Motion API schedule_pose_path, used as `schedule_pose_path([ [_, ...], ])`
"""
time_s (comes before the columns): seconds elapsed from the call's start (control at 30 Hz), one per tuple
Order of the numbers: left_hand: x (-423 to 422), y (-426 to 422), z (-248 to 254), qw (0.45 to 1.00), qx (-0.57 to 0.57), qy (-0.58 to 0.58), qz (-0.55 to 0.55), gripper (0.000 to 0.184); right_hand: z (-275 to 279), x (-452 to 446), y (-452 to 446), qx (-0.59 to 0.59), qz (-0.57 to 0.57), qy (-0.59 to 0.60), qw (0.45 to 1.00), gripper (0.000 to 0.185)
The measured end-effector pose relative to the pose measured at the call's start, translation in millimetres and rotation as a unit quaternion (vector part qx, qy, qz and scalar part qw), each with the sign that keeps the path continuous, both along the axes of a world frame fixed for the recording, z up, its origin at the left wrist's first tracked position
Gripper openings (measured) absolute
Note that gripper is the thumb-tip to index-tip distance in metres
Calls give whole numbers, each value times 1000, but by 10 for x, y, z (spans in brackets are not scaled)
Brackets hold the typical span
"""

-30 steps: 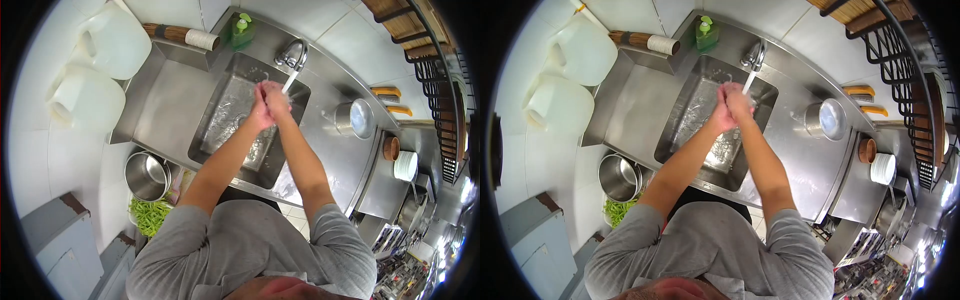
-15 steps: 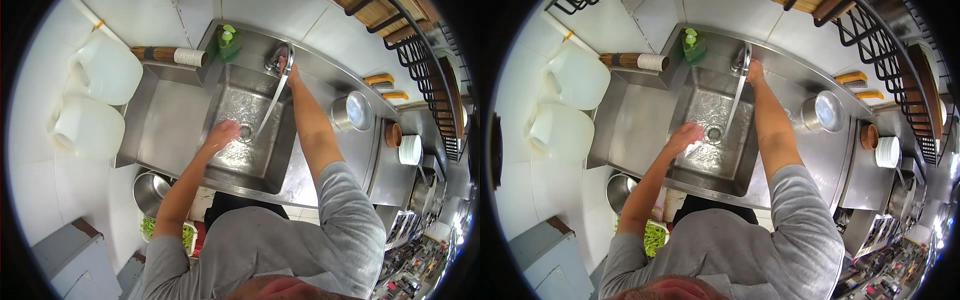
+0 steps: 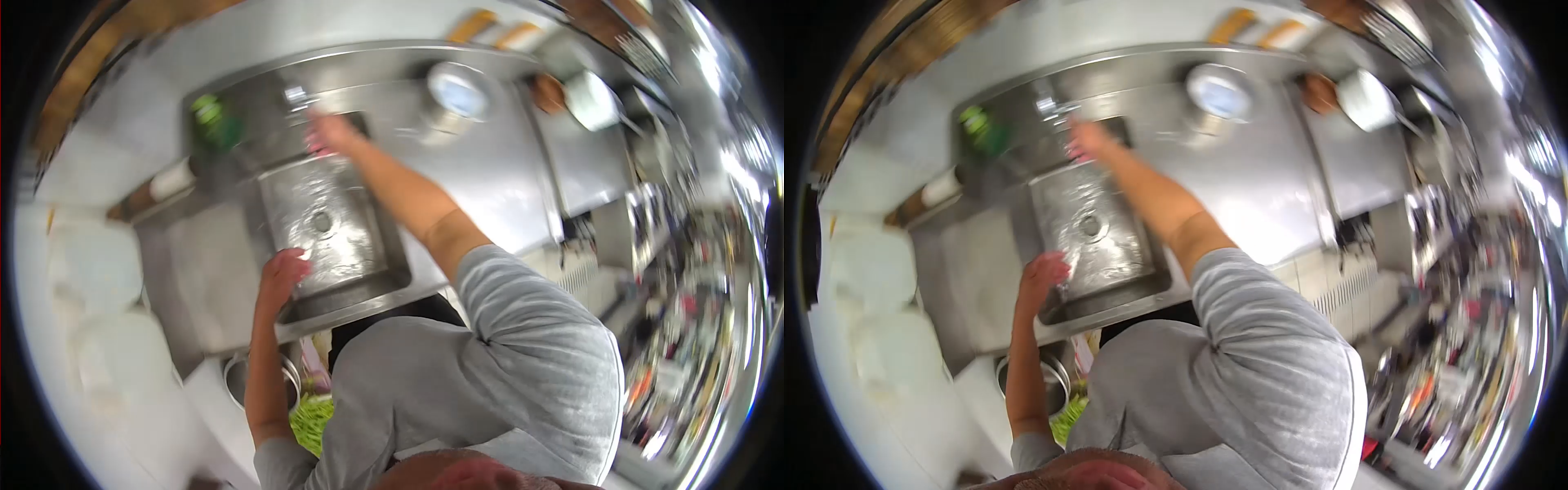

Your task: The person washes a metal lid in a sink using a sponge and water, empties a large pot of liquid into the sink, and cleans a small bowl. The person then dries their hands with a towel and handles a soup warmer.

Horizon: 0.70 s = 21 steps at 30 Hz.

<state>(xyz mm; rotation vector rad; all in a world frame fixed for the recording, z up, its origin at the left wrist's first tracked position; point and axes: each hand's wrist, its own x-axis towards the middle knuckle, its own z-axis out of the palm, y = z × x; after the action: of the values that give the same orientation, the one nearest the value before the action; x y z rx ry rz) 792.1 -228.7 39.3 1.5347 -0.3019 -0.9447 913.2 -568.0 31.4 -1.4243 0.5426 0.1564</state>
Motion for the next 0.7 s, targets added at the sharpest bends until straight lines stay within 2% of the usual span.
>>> schedule_pose_path([
  [0.03,49,-113,27,999,19,25,-7,37,347,-330,152,-38,-18,-15,999,56],
  [0.07,87,-230,91,998,27,3,-57,37,472,-605,225,-74,-17,-20,997,46],
  [0.13,171,-451,201,989,45,-53,-129,37,558,-1196,223,-106,-10,-21,994,40],
  [0.2,147,-764,339,982,30,-58,-179,33,700,-1869,69,-227,8,-51,973,34],
  [0.27,31,-1120,519,968,29,-79,-235,31,910,-2656,-151,-279,-53,-20,959,39],
  [0.33,-163,-1513,713,956,20,-91,-278,28,877,-3450,-373,-220,-149,21,964,40],
  [0.47,-751,-2314,1053,919,7,-125,-373,27,841,-5077,-640,-267,-275,103,918,40],
  [0.53,-1128,-2742,1224,894,7,-149,-422,27,749,-5858,-701,-193,-349,115,910,37],
  [0.7,-2393,-3922,1563,845,-19,-168,-507,26,206,-7707,-755,-123,-504,98,849,32],
])
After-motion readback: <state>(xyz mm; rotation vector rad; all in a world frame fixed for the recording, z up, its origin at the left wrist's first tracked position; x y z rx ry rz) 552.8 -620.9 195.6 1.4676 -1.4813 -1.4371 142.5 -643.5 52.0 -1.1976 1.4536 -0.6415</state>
